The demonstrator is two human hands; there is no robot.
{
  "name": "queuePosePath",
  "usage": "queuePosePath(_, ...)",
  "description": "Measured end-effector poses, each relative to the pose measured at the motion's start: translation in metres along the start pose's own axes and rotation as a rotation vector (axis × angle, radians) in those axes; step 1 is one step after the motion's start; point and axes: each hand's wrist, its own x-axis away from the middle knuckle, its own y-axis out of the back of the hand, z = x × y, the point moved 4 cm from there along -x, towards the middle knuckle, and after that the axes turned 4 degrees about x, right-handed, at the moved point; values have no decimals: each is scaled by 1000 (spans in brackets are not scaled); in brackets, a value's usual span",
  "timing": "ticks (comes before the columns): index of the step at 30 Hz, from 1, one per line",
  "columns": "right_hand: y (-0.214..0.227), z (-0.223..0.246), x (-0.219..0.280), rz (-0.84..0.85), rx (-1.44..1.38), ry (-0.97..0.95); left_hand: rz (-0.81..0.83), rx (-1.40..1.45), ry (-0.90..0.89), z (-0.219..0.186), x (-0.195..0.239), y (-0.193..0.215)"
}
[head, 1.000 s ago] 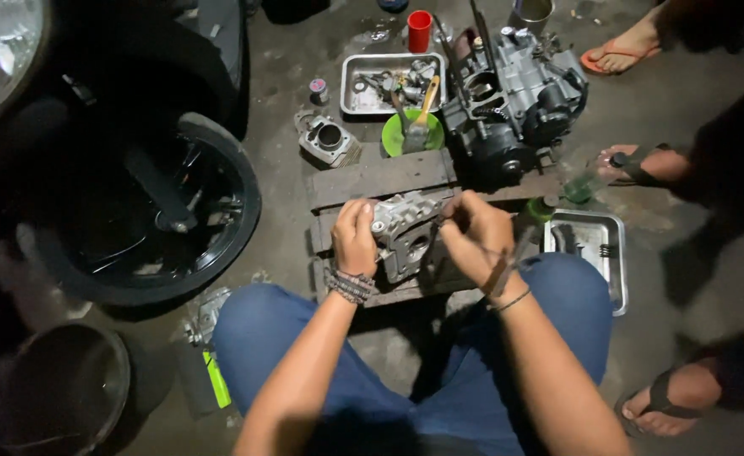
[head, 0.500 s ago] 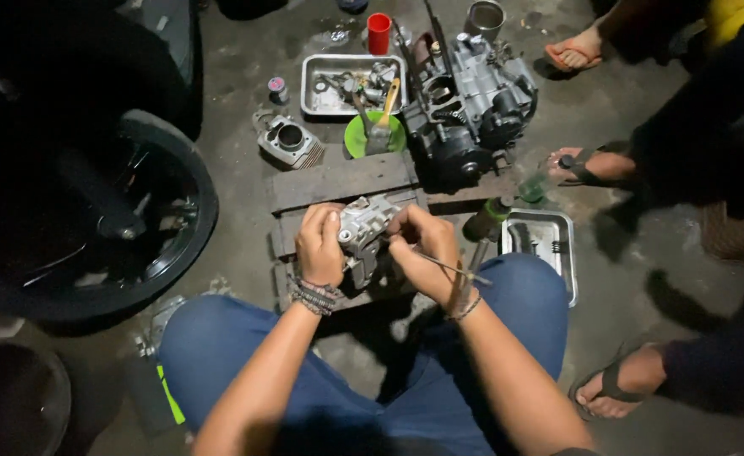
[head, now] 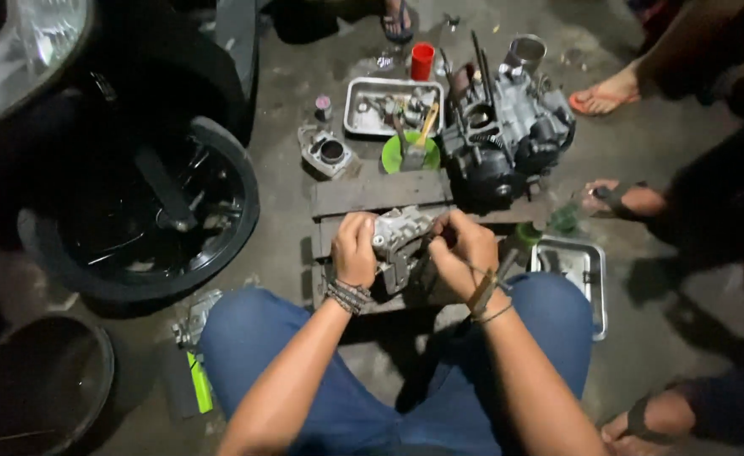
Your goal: Cleaning and inspecting the ports of a motorcycle cylinder head using a metal pick and a T-handle wrench while sitting on the floor.
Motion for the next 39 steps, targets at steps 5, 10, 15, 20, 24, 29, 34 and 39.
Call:
queuePosePath(5, -7, 21, 9, 6, -40, 80, 7, -7, 34, 3, 1, 2)
queuePosePath(10, -4, 20, 22, -17, 104, 139, -2, 17, 67, 5, 13, 3)
queuePosePath(15, 2, 28, 13, 26, 17, 196, -28, 49, 77, -23, 2, 0)
queuePosePath(20, -4, 28, 17, 41, 6, 228, -16, 29, 63, -7, -1, -3)
queuePosePath(24, 0, 26, 12, 7, 22, 236, -16, 8, 64, 17, 2, -2)
queuePosePath(29, -5, 31, 14, 78, -76, 168, -33, 30, 137, 15, -3, 0)
queuePosePath(34, -3, 21, 10, 20, -76, 127, -25, 13, 103, 15, -4, 3)
queuePosePath(39, -7, 13, 14, 30, -160, 88, -19, 5, 89, 16, 1, 2)
